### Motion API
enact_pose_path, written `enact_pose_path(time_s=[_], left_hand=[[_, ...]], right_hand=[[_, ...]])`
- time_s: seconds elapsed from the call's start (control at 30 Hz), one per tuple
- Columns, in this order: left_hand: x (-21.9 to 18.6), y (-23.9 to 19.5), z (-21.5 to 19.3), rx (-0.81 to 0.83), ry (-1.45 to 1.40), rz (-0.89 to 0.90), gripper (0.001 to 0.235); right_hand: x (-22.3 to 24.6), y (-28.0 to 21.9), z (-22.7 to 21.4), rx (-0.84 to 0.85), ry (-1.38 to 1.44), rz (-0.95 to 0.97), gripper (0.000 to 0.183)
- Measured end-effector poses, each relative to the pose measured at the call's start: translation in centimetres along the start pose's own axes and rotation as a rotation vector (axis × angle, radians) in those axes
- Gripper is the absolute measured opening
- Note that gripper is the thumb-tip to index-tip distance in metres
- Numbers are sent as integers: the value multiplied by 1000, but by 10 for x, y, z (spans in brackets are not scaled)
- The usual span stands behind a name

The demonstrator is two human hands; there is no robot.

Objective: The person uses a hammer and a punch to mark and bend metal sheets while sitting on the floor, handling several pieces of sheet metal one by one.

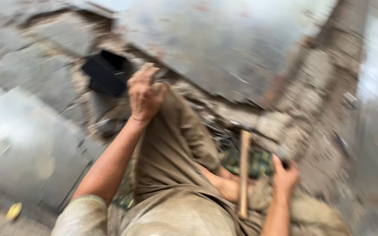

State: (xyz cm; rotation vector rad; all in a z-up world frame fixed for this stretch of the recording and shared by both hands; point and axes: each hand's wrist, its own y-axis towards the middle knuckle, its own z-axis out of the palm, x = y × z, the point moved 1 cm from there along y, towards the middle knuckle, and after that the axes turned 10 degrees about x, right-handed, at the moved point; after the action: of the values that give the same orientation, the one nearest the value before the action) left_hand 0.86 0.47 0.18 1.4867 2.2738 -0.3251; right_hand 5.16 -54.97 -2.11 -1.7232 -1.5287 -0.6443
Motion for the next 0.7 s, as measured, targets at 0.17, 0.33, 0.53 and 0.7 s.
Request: enact_pose_path(time_s=[0.17,0.33,0.53,0.7], left_hand=[[105,-26,-49,-203,171,-236,89],[130,-32,-45,-71,213,-316,81],[142,-36,-30,-56,198,-327,82],[136,-40,-28,-234,360,-212,94]], right_hand=[[1,6,8,51,56,-30,33],[-18,7,11,6,92,-48,29],[-30,5,11,-27,219,-35,27],[-29,6,9,-25,212,-22,28]])
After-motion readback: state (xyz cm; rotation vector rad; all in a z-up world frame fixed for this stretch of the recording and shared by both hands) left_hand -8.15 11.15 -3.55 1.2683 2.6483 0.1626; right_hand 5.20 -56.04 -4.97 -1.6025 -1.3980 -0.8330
